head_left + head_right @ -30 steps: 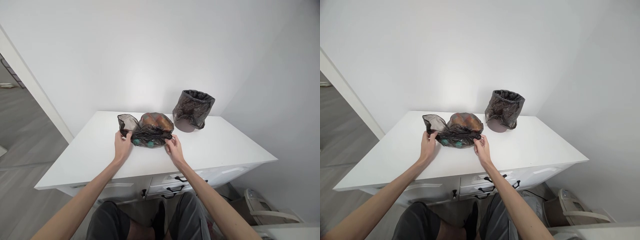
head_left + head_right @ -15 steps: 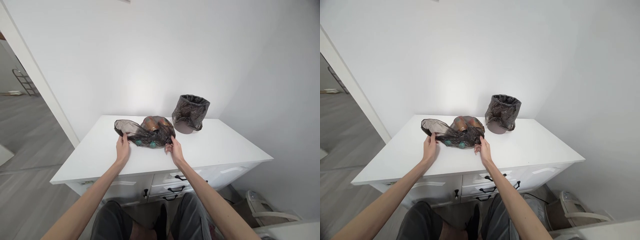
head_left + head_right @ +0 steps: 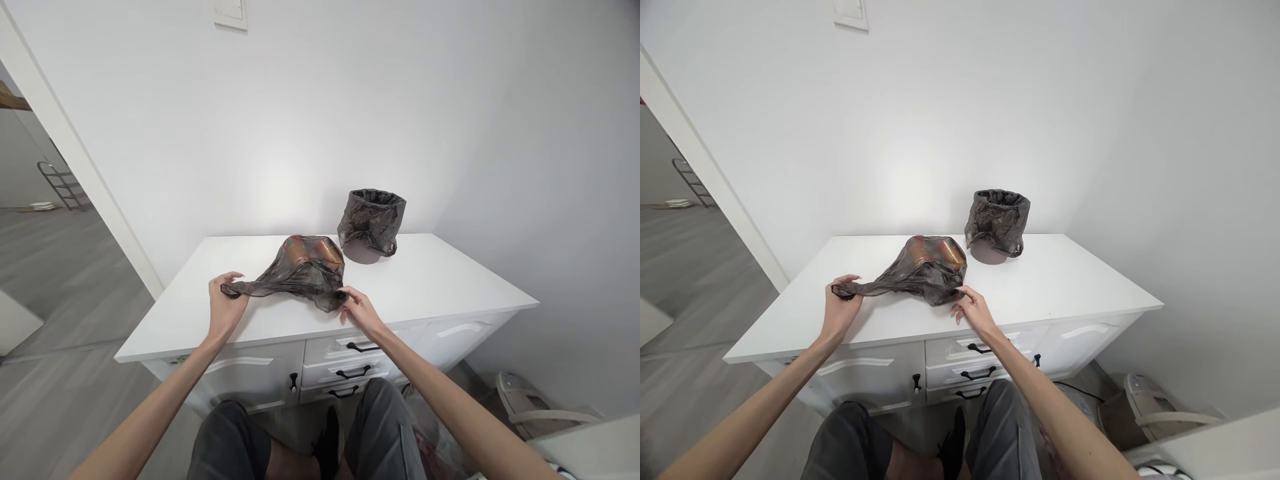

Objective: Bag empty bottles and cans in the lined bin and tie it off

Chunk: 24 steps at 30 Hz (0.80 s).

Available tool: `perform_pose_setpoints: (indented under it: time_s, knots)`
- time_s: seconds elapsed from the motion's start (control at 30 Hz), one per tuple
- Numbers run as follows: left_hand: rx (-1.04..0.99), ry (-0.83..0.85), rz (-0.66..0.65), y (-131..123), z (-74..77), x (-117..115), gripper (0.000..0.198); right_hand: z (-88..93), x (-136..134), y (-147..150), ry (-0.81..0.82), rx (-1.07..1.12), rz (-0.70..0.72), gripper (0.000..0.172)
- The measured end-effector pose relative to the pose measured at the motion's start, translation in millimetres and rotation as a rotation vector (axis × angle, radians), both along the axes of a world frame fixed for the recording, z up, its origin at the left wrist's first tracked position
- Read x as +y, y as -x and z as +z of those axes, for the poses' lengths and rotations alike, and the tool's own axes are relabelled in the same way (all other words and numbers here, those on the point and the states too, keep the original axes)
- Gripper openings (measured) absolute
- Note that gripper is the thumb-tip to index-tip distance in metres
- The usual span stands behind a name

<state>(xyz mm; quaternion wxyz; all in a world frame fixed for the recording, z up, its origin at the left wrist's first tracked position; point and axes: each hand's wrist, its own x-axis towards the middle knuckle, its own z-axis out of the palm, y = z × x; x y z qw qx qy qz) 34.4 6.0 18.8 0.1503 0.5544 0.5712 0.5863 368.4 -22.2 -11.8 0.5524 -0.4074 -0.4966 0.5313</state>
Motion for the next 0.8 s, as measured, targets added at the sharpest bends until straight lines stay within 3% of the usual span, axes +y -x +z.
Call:
perform_pose_setpoints:
  time_s: [0.1,0.27,0.33,0.4,0.47,0.57,0.67,0.73,0.8]
  knots:
    - [0.159,-0.032,-0.038,-5.7,25.8,-4.5,0.028,-1.0,-3.0,-20.0,-0.036,-0.147,0.05,0.028]
    - [0.179,-0.022,-0.084,-21.8,73.0,2.7,0.02,2.6,-5.2,-46.0,-0.197,-0.433,0.046,0.017]
    - [0.191,-0.003,-0.065,-28.4,92.1,5.9,0.018,11.4,-11.7,-49.9,-0.292,-0.618,-0.053,0.022]
    - [0.216,-0.005,-0.043,-37.4,107.8,4.9,0.019,24.0,-23.5,-45.7,-0.411,-0.766,-0.221,0.037]
    - [0.264,-0.116,0.015,-50.2,116.7,-2.7,0.022,37.8,-39.2,-31.3,-0.56,-0.851,-0.317,0.047]
    - [0.425,-0.502,0.079,-73.3,114.0,-25.7,0.033,52.9,-62.4,5.0,-0.805,-0.97,-0.097,0.05]
    - [0.71,-0.898,-0.075,-88.6,95.3,-51.2,0.032,55.2,-73.5,40.7,-0.956,-1.096,0.16,0.05]
    - [0.922,-0.914,-0.256,-90.7,78.8,-61.1,0.028,50.3,-71.3,54.0,-0.956,-1.15,0.178,0.048]
    - [1.066,-0.695,-0.38,-88.5,62.6,-62.4,0.025,42.6,-63.0,57.1,-0.905,-1.166,0.105,0.049]
